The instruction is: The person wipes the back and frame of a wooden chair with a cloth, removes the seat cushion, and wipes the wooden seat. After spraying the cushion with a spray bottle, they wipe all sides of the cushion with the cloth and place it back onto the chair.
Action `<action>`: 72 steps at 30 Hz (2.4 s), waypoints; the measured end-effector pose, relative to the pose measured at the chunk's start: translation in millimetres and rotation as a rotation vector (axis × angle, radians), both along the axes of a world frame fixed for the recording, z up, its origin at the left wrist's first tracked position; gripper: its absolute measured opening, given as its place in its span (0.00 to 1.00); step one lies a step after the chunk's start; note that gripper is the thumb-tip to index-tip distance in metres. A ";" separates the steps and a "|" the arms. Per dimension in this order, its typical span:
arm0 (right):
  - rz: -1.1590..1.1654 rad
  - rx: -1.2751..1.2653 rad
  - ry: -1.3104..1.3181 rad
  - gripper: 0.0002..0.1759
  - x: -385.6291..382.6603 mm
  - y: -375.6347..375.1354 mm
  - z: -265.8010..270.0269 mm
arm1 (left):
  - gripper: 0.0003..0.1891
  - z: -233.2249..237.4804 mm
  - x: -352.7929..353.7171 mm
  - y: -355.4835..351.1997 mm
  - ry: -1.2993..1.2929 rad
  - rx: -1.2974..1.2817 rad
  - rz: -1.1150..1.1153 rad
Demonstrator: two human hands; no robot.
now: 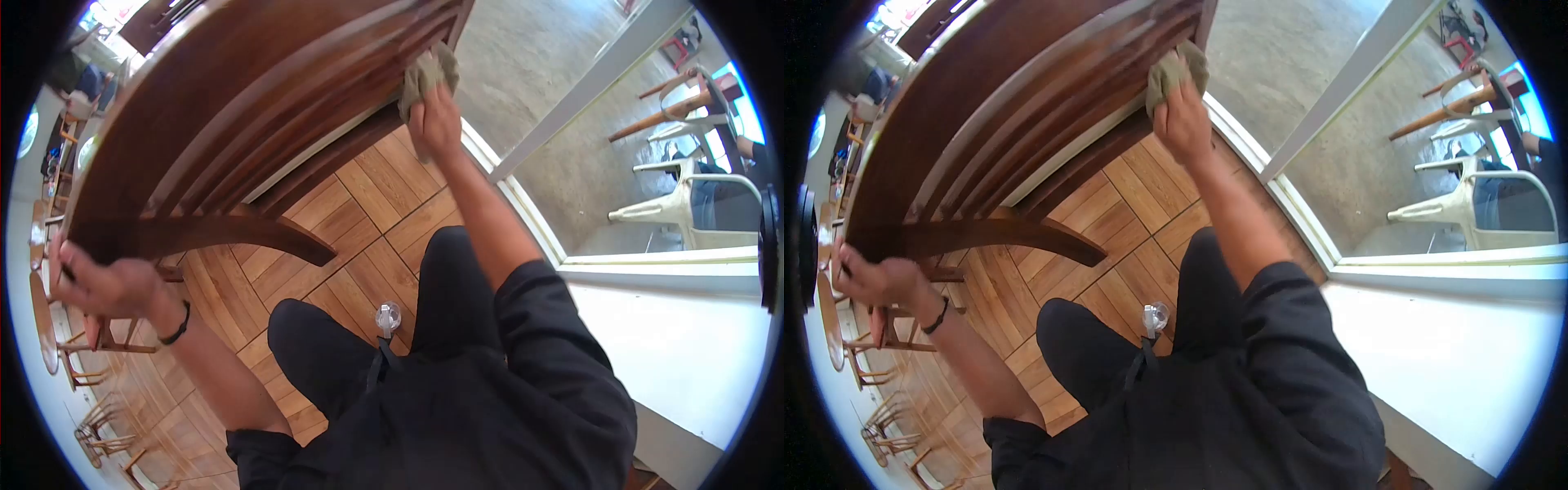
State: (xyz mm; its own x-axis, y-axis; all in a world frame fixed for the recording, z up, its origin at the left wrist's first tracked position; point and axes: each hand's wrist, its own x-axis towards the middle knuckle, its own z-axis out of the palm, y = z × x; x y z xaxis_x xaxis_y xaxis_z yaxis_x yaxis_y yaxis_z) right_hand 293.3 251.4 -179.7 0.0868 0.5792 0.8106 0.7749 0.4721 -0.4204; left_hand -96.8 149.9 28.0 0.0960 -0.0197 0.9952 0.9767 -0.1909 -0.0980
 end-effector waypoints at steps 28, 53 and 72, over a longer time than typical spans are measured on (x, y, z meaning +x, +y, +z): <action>0.291 -0.311 1.340 0.18 -1.5 -145.8 87.4 | 0.26 30.0 165.8 -74.5 0.052 -0.578 -0.262; 0.024 0.199 0.497 0.18 48.2 98.2 -42.3 | 0.32 91.4 69.1 13.1 -0.513 -1.130 -0.047; -0.254 0.439 0.058 0.29 16.6 24.1 -20.9 | 0.31 92.7 103.0 8.1 -0.032 -0.955 0.205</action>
